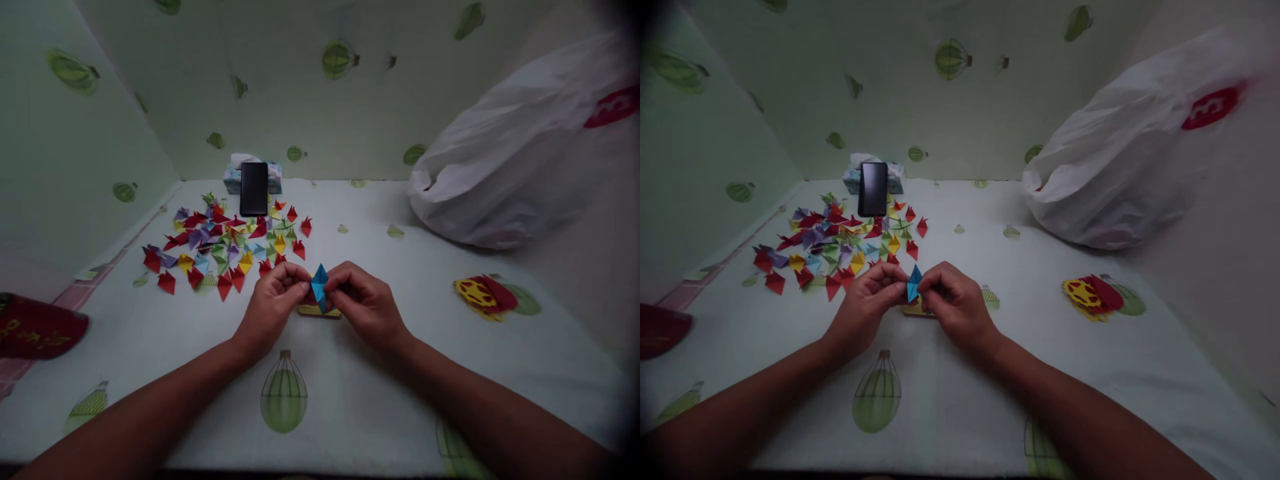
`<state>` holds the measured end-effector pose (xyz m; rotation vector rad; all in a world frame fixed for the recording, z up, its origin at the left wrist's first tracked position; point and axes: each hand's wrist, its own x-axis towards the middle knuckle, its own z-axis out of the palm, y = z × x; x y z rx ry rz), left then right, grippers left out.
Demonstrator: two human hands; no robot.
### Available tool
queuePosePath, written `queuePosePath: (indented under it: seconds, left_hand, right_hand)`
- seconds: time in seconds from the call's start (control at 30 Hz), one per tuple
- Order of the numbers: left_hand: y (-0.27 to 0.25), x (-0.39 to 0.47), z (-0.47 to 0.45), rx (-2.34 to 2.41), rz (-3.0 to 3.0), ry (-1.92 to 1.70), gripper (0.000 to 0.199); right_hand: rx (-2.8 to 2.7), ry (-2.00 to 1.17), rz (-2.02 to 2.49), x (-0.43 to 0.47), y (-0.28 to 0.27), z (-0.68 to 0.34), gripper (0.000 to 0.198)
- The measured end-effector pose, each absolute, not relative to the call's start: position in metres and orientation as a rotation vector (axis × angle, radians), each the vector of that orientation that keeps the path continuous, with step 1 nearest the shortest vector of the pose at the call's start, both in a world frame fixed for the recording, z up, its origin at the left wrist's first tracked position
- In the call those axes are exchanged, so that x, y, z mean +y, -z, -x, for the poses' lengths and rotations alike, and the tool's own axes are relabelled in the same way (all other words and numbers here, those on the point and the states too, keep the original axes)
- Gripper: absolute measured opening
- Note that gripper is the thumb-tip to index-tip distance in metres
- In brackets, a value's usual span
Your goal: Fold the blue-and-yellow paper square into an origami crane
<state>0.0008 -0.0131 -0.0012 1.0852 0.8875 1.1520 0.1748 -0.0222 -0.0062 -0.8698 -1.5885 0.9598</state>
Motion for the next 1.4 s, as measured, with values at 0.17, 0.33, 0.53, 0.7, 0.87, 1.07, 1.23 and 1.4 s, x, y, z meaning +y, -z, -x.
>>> queuePosePath:
  seconds: [0.17, 0.33, 0.53, 0.7, 0.87, 1.07, 1.23, 1.4]
  left_hand:
    - [0.0005, -0.0126, -0.0011, 0.931, -1.106, -1.155, 0.022]
    - [-0.0012, -0.0117, -0.0015, 0.954, -1.182, -1.184, 0.021]
    - [-0.0023, -0.0136, -0.0021, 0.986, -1.3, -1.189, 0.016]
    - [-0.0026, -0.0145, -0.002, 0.998, -1.298, -1.188, 0.019]
    - [-0.002, -0.0146, -0.0044, 0.998, -1.264, -1.159, 0.023]
    - [-0.0019, -0.0147, -0.0051, 0.988, -1.225, -1.131, 0.025]
    - [0.0009, -0.0134, -0.0034, 0.953, -1.104, -1.103, 0.031]
    - [0.0037, -0.012, -0.0034, 0.923, -1.018, -1.109, 0.034]
  right_hand:
    - [-1.781, -0.75, 0.863, -0.0242, 0.005, -0.1745, 0.016]
    - [-1.486, -1.19, 0.869, -0.0241, 0.0047, -0.1742, 0.009]
    - [-1.389, -1.371, 0.976, -0.0215, 0.0036, -0.1742, 0.026]
    - [-1.388, -1.348, 1.026, -0.0206, 0.0051, -0.1719, 0.022]
    - [-1.356, -1.31, 1.081, -0.0212, 0.0044, -0.1697, 0.02]
    - [-1.396, -1.327, 1.088, -0.0235, 0.0024, -0.1717, 0.024]
    - [-1.361, -1.397, 1.045, -0.0217, 0.0034, -0.1734, 0.03]
    - [-1.323, -1.417, 1.043, -0.0204, 0.005, -0.1736, 0.031]
